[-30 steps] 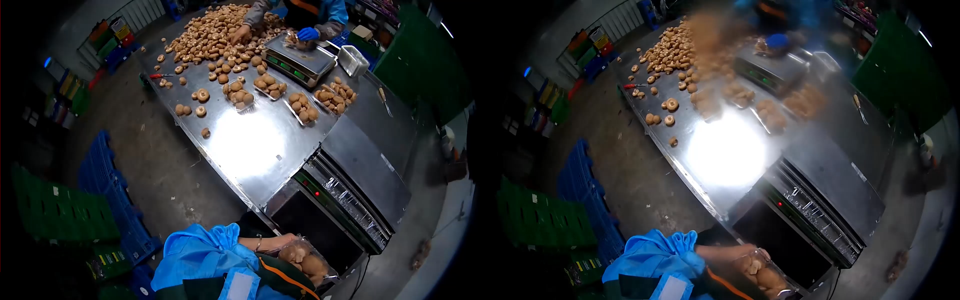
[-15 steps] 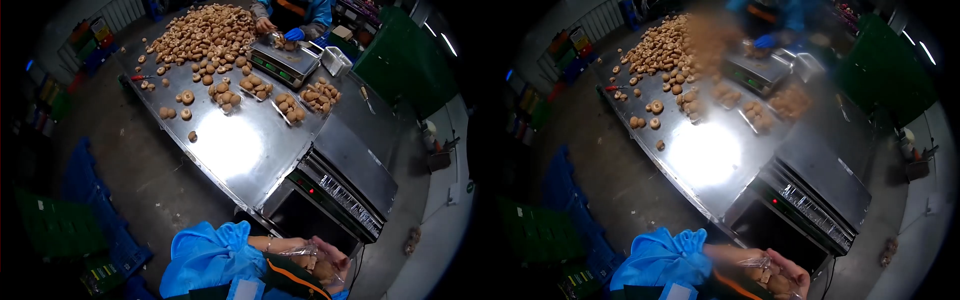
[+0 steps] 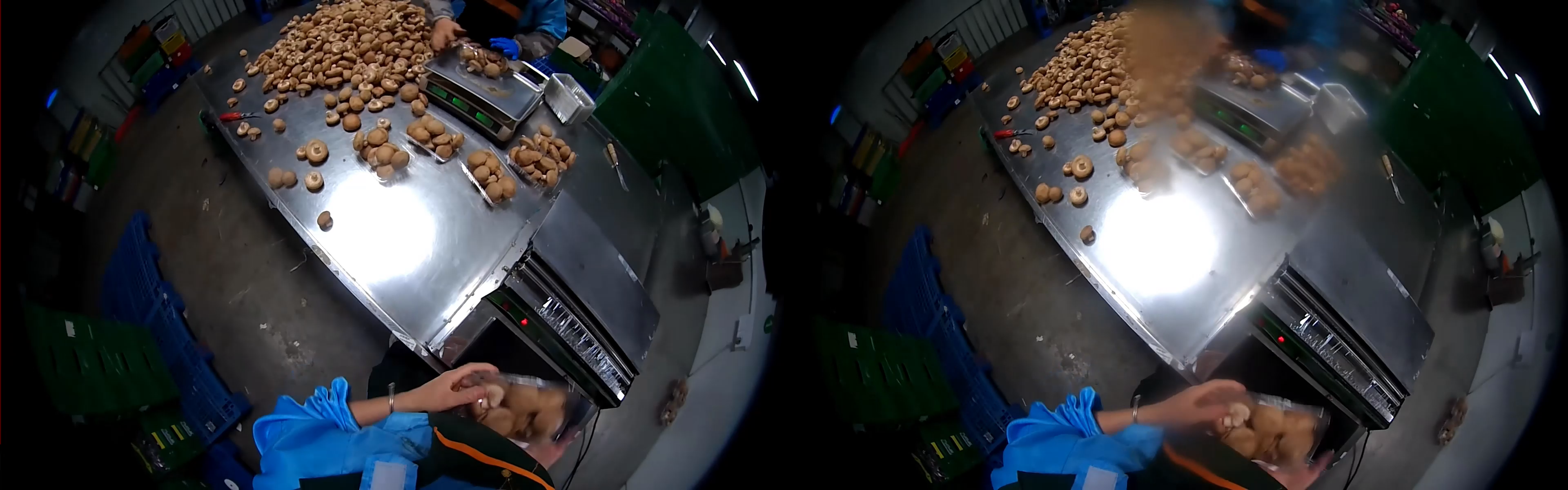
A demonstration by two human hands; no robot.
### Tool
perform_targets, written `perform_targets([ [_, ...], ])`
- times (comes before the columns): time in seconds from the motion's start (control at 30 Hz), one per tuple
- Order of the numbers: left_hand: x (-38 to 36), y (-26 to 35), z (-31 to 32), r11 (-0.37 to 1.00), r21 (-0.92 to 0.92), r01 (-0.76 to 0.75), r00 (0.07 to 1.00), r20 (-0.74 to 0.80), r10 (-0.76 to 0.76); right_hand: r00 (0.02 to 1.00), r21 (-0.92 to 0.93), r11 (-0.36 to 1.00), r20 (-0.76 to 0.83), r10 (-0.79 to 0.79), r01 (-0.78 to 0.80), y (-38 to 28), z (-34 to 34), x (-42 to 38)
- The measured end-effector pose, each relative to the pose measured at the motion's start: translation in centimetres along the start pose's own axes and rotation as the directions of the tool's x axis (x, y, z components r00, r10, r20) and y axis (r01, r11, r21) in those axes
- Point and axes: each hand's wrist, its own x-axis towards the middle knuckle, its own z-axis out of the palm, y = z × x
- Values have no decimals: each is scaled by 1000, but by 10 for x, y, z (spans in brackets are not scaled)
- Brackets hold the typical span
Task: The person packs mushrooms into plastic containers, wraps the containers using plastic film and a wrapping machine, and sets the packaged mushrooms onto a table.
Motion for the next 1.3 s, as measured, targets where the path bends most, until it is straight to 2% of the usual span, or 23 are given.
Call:
perform_targets([
  [0.1,18,-4,22,946,-136,-294,940,-223,260,972,-67,976,127,-199,208,-8,9,9],
  [0.13,33,3,33,925,-39,-377,919,-143,368,956,-149,954,180,-233,261,-11,25,19],
  [0.17,47,2,43,909,-64,-413,910,-73,408,954,-267,916,94,-283,298,-13,24,24],
  [0.23,67,-4,66,884,-281,-373,924,-30,381,913,-505,799,-53,-405,326,-22,12,36],
  [0.27,72,0,70,919,-229,-322,938,52,342,869,-484,747,56,-492,455,-25,5,34],
  [0.33,80,16,74,962,-92,-257,940,209,271,847,-377,769,96,-523,517,-36,-12,27],
  [0.37,82,15,74,918,171,-359,913,268,307,832,-311,778,94,-546,546,-41,-19,21],
  [0.4,80,14,74,930,161,-332,912,306,272,869,-114,879,255,-425,463,-55,-33,18],
  [0.43,79,11,75,940,153,-303,909,343,237,844,-41,859,218,-490,509,-67,-47,12],
  [0.5,83,0,74,917,211,-339,939,126,319,783,97,792,121,-610,602,-89,-66,-4],
  [0.6,85,-8,71,865,395,-310,936,-36,351,678,-61,708,-243,-694,703,-115,-83,-30],
  [0.7,91,-29,74,718,582,-382,924,219,313,561,-82,627,-367,-742,775,-140,-120,-49],
  [0.73,94,-40,78,703,591,-396,918,279,282,418,-110,526,-480,-771,844,-144,-123,-50],
  [0.83,107,-81,86,528,664,-529,845,468,259,786,563,570,-277,-552,598,-166,-157,-78],
  [0.93,118,-84,95,577,698,-424,901,388,192,737,465,578,-331,-590,671,-193,-297,-116],
  [1.0,115,-68,98,633,686,-358,933,250,257,628,221,607,-478,-615,763,-194,-312,-124],
  [1.03,115,-38,100,583,791,-184,981,113,157,574,98,627,-528,-625,773,-194,-312,-129],
  [1.07,133,-1,94,599,801,-16,946,-182,268,539,3,645,-552,-636,764,-196,-314,-134],
  [1.1,151,36,87,677,723,138,794,-489,360,516,-80,663,-562,-646,744,-198,-315,-136],
  [1.13,169,73,80,777,598,194,574,-712,405,501,-159,677,-557,-662,718,-201,-315,-141],
  [1.17,186,122,42,747,639,182,597,-676,432,491,-239,678,-531,-690,695,-206,-316,-140],
  [1.2,197,157,-16,846,519,124,628,-701,338,488,-318,670,-492,-721,671,-211,-316,-140],
  [1.3,216,227,-87,911,336,241,599,-790,133,458,-622,512,-263,-849,592,-229,-299,-119],
])
